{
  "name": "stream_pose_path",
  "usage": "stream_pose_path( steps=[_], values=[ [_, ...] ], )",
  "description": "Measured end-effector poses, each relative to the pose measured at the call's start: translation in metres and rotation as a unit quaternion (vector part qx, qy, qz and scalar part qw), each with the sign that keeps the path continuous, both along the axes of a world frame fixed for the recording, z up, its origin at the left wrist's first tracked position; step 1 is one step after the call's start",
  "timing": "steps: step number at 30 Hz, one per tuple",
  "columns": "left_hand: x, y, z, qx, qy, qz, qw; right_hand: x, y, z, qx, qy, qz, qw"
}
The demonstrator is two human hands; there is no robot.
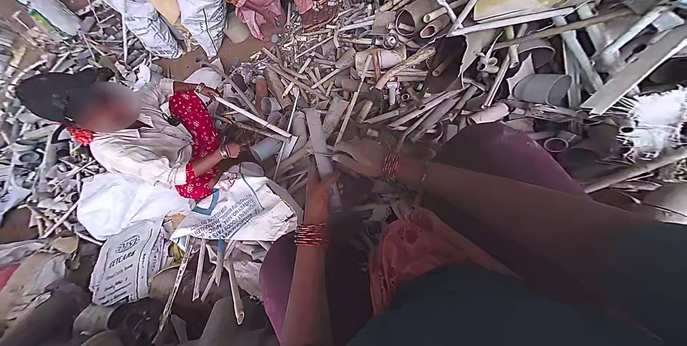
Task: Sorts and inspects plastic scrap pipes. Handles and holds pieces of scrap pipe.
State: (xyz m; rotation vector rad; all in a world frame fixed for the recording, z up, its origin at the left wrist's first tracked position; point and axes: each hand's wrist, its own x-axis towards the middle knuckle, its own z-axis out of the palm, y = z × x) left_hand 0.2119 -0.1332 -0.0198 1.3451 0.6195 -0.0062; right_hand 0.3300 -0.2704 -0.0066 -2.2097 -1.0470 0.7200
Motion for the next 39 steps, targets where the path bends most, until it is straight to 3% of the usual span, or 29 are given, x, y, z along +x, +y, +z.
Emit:
stream_pose_path(
  steps=[6, 12, 18, 26, 32, 39],
  values=[
    [-0.010, -0.004, -0.002, 0.040, 0.001, -0.056, 0.998, 0.036, -0.011, -0.003, 0.032, -0.042, -0.078, 0.996],
    [-0.014, -0.006, 0.003, 0.068, 0.008, -0.017, 0.998, 0.002, -0.006, -0.002, 0.022, -0.035, 0.013, 0.999],
    [-0.015, -0.015, 0.007, 0.076, 0.005, -0.031, 0.997, 0.039, -0.018, 0.000, -0.004, -0.074, -0.090, 0.993],
    [-0.017, -0.013, 0.001, 0.090, 0.008, -0.022, 0.996, 0.004, -0.011, 0.000, -0.017, -0.038, 0.025, 0.999],
    [-0.015, -0.018, 0.003, 0.088, 0.016, -0.039, 0.995, 0.039, -0.016, -0.002, -0.047, -0.079, -0.083, 0.992],
    [-0.014, -0.012, -0.003, 0.097, 0.044, -0.013, 0.994, -0.006, -0.004, -0.003, -0.051, -0.044, -0.003, 0.998]
  ],
)
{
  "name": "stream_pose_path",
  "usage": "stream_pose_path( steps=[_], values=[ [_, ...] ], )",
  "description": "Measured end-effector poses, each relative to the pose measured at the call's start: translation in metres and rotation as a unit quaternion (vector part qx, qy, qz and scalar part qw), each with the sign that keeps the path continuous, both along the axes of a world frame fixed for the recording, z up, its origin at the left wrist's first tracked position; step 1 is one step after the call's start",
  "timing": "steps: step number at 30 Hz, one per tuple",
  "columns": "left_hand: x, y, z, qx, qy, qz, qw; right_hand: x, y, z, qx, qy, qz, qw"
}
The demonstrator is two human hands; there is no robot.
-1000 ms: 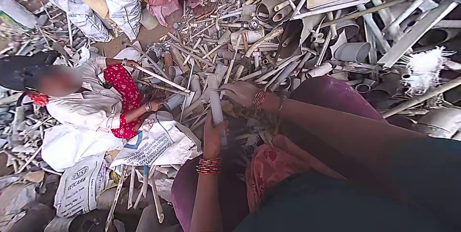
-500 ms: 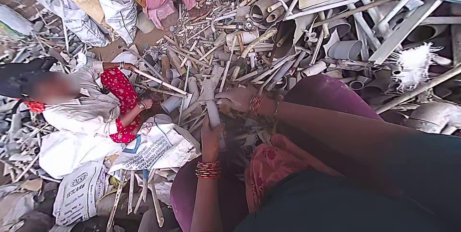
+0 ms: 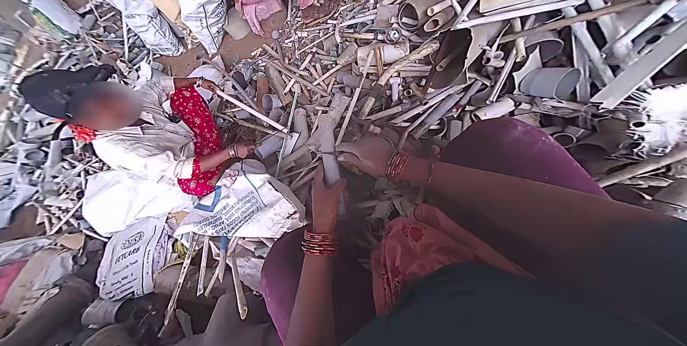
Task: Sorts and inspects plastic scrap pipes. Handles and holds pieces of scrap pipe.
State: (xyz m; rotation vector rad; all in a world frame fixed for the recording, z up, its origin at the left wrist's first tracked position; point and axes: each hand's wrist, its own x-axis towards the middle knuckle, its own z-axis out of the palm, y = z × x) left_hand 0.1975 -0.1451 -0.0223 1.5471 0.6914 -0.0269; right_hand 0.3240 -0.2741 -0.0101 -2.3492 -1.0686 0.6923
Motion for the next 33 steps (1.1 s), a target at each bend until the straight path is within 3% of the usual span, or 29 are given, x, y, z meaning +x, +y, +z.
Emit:
stream_pose_path(
  steps=[4, 6, 12, 18, 25, 30, 33],
  values=[
    [0.003, 0.003, 0.001, 0.065, 0.057, -0.057, 0.995, 0.032, -0.009, -0.002, -0.026, -0.050, -0.129, 0.990],
    [0.003, -0.002, 0.003, 0.093, 0.079, -0.082, 0.989, 0.043, -0.017, -0.003, -0.028, -0.058, -0.149, 0.987],
    [0.006, 0.004, 0.003, 0.112, 0.115, -0.088, 0.983, 0.000, 0.000, 0.002, -0.071, 0.025, 0.010, 0.997],
    [0.008, 0.001, 0.012, 0.188, 0.133, -0.132, 0.964, 0.035, -0.008, 0.000, -0.100, -0.040, -0.171, 0.979],
    [0.007, 0.006, 0.001, 0.116, 0.111, -0.093, 0.983, -0.010, 0.007, 0.006, -0.104, 0.037, -0.007, 0.994],
    [0.005, 0.004, 0.003, 0.114, 0.081, -0.120, 0.983, 0.035, -0.009, 0.001, -0.107, -0.021, -0.150, 0.983],
    [0.005, 0.004, -0.001, 0.104, 0.064, -0.123, 0.985, 0.031, -0.007, 0.004, -0.104, -0.006, -0.141, 0.984]
  ],
)
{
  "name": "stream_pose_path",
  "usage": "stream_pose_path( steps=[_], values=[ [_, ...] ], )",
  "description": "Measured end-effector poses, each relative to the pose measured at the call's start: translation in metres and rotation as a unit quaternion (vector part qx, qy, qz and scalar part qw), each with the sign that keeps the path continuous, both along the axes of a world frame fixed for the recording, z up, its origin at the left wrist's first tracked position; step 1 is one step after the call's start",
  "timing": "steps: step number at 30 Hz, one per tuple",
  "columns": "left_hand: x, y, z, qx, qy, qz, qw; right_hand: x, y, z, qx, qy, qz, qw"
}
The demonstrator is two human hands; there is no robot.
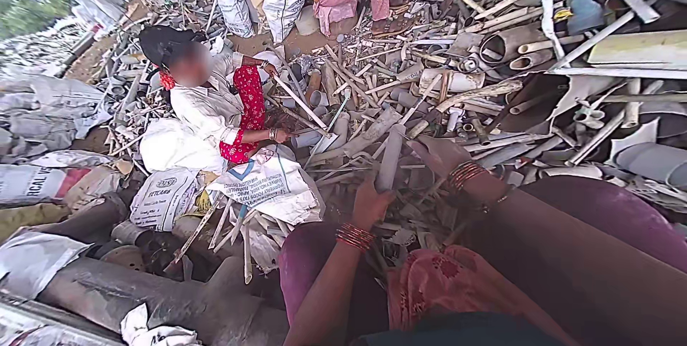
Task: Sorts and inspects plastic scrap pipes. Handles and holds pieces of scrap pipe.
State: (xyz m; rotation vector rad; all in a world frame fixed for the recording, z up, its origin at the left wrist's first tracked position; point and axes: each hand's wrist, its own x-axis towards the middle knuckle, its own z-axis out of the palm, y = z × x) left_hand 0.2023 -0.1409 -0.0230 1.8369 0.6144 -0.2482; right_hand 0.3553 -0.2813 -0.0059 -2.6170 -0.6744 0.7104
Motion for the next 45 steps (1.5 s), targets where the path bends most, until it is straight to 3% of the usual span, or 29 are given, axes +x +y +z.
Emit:
stream_pose_path(
  steps=[5, 8, 11, 18, 23, 25, 31, 38, 45],
  values=[
    [0.001, 0.000, -0.010, -0.079, -0.021, 0.067, 0.994, -0.038, 0.010, 0.004, -0.007, 0.058, 0.121, 0.991],
    [-0.001, -0.001, -0.008, -0.115, -0.030, 0.069, 0.991, -0.010, 0.000, 0.001, 0.004, 0.008, 0.032, 0.999],
    [-0.002, -0.002, -0.009, -0.105, -0.034, 0.052, 0.993, 0.018, -0.013, -0.002, 0.025, -0.029, -0.020, 0.999],
    [0.001, 0.005, -0.011, -0.023, -0.011, 0.059, 0.998, -0.029, 0.005, -0.002, 0.016, 0.075, 0.119, 0.990],
    [0.001, 0.003, -0.009, 0.016, -0.011, 0.025, 1.000, 0.015, -0.009, -0.004, 0.018, -0.015, -0.015, 1.000],
    [0.001, 0.002, -0.008, 0.017, -0.009, 0.021, 1.000, 0.015, -0.009, -0.007, 0.016, -0.021, -0.020, 0.999],
    [0.002, 0.006, -0.013, -0.002, 0.009, 0.060, 0.998, -0.033, 0.012, -0.008, 0.014, 0.080, 0.129, 0.988],
    [0.000, 0.004, -0.008, 0.008, -0.022, 0.048, 0.999, 0.017, -0.008, -0.012, 0.028, -0.021, -0.011, 0.999],
    [0.001, 0.003, -0.015, -0.027, -0.004, 0.081, 0.996, -0.029, 0.011, -0.014, 0.023, 0.064, 0.134, 0.989]
  ],
)
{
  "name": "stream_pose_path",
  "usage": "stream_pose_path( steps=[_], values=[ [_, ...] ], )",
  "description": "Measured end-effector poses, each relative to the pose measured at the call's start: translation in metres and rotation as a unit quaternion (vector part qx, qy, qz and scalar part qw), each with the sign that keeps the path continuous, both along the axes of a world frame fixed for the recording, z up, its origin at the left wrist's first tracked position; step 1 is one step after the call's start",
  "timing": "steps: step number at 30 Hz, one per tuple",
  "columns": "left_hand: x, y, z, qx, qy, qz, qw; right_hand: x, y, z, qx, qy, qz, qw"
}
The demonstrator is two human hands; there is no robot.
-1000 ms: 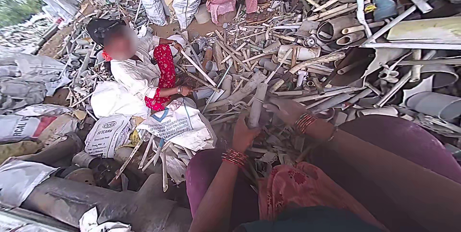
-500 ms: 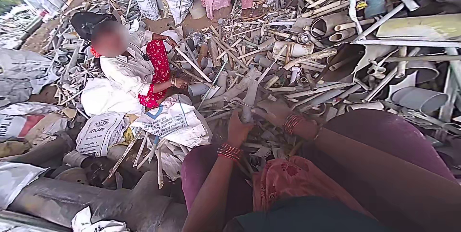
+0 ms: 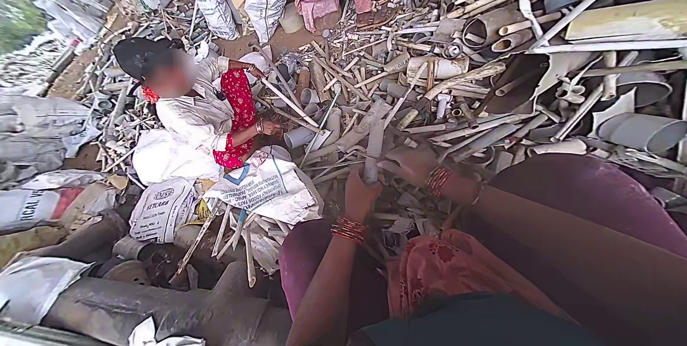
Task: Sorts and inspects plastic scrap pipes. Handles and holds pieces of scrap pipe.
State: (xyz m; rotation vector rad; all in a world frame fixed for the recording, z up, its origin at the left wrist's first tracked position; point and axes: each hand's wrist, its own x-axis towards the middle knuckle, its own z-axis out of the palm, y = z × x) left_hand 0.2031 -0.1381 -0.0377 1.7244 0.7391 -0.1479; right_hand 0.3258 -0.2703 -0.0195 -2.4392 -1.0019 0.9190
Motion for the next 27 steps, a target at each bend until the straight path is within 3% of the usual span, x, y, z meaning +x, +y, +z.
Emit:
stream_pose_path(
  steps=[7, 14, 21, 27],
  values=[
    [-0.001, -0.002, 0.000, 0.016, -0.012, -0.041, 0.999, 0.047, -0.019, -0.004, 0.017, -0.076, -0.163, 0.984],
    [-0.001, -0.002, 0.000, -0.019, -0.014, 0.005, 1.000, 0.007, -0.002, -0.004, 0.025, 0.018, 0.057, 0.998],
    [-0.002, -0.003, 0.002, -0.023, -0.011, -0.005, 1.000, 0.043, -0.016, -0.003, 0.019, -0.056, -0.115, 0.992],
    [-0.001, -0.003, -0.005, -0.040, -0.005, 0.023, 0.999, 0.011, -0.003, -0.011, 0.024, -0.007, -0.005, 1.000]
  ],
)
